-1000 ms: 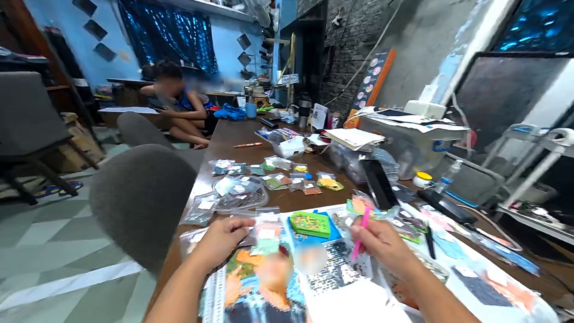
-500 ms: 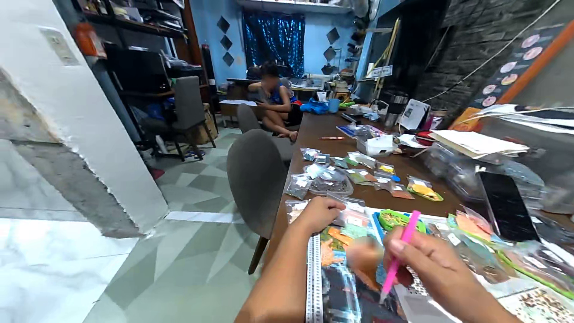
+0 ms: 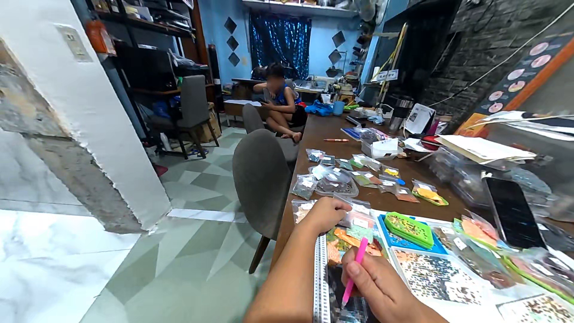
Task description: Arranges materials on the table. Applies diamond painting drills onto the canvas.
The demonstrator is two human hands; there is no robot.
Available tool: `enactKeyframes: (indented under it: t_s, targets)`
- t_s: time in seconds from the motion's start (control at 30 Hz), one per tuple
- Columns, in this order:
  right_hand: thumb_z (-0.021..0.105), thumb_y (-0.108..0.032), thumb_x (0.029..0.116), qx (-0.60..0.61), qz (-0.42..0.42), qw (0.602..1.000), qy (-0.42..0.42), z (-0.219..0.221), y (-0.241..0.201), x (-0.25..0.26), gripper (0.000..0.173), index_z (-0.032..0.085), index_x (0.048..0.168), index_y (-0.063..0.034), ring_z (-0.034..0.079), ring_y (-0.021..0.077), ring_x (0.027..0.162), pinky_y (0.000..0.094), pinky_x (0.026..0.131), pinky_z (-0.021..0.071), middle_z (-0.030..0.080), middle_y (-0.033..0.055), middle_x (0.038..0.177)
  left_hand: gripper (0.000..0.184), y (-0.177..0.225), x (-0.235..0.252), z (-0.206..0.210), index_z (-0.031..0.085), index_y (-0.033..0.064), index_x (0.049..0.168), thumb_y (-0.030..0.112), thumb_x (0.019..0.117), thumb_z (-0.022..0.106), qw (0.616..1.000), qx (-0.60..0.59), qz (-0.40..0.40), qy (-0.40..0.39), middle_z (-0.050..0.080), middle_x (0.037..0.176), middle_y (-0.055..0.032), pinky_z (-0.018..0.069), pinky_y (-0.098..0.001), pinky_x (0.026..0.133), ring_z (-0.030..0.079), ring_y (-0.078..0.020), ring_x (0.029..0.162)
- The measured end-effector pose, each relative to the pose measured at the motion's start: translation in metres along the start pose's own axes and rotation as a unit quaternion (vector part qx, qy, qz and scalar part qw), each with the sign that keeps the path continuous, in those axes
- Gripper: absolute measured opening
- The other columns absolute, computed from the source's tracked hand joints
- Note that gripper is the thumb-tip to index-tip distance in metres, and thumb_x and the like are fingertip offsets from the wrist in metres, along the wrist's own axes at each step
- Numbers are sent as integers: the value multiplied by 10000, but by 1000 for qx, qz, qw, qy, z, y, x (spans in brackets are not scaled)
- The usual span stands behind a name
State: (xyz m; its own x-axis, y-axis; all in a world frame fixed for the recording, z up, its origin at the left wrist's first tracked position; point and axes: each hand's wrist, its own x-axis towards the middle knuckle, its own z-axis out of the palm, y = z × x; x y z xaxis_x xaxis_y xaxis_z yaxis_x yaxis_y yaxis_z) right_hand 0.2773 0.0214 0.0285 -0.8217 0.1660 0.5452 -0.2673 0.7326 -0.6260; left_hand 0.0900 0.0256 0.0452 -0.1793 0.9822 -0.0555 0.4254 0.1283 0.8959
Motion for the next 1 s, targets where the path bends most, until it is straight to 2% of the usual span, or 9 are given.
enactKeyframes:
  t_s: [0.1, 0.17, 0.57, 0.7, 0.8, 0.83, 0.93, 1.0]
  targets:
    - [295, -456, 1113, 3, -8, 1000, -1, 1, -1, -1, 483, 539, 969, -65, 556, 51, 560, 206, 522, 471, 552, 36, 670, 261, 0, -1, 1, 704, 38, 1234, 99, 1060, 519, 1000, 4, 3, 5, 693, 1178, -139, 509, -416, 922, 652, -213, 1031]
    - [300, -445, 1115, 3, -11, 1000, -4, 1, -2, 0, 477, 543, 975, -59, 569, 48, 573, 201, 534, 481, 566, 39, 681, 262, 0, -1, 0, 699, 23, 1235, 95, 1059, 518, 1000, 2, 10, 2, 689, 1197, -144, 505, -416, 940, 650, -214, 1051]
    - [296, -452, 1113, -7, -8, 1000, -11, 1, -2, 0, 474, 536, 966, -70, 564, 46, 573, 199, 531, 474, 556, 35, 679, 261, 1, -2, 1, 700, 26, 1231, 84, 1061, 511, 1000, -6, 6, 5, 692, 1160, -144, 506, -402, 909, 645, -204, 1011]
    - [301, -447, 1115, -7, -6, 1000, -15, 2, -1, 0, 472, 542, 963, -70, 568, 49, 575, 199, 535, 477, 554, 35, 674, 267, 0, -3, 3, 697, 52, 1246, 114, 1071, 505, 1000, 7, -4, 8, 690, 1113, -147, 516, -405, 799, 635, -218, 907]
    - [302, -438, 1117, -7, -10, 1000, -20, 2, 0, 0, 461, 539, 969, -70, 562, 52, 573, 197, 537, 472, 550, 36, 673, 265, 0, -3, 3, 697, 56, 1245, 121, 1073, 506, 1000, 8, -8, 8, 690, 1108, -145, 518, -401, 781, 633, -216, 889]
    - [303, -435, 1117, -7, -12, 1000, -19, 2, 0, 0, 458, 539, 968, -72, 556, 49, 568, 194, 532, 467, 545, 33, 669, 265, 1, -3, 3, 698, 52, 1244, 117, 1072, 507, 1000, 8, -6, 9, 691, 1106, -145, 518, -401, 785, 634, -214, 890]
    - [302, -438, 1117, -19, -24, 999, -23, 2, -1, 1, 463, 541, 966, -72, 557, 58, 567, 205, 528, 465, 542, 36, 663, 268, 2, -3, 1, 697, 35, 1240, 94, 1065, 504, 1000, 6, 3, 4, 694, 1150, -139, 508, -407, 886, 644, -208, 989]
    - [297, -428, 1119, -40, -41, 998, -31, 1, -3, 1, 457, 536, 968, -69, 553, 79, 576, 217, 538, 464, 528, 45, 665, 268, 3, -3, 1, 696, 33, 1241, 94, 1066, 502, 1000, 6, 3, 3, 691, 1160, -139, 507, -405, 890, 643, -208, 996]
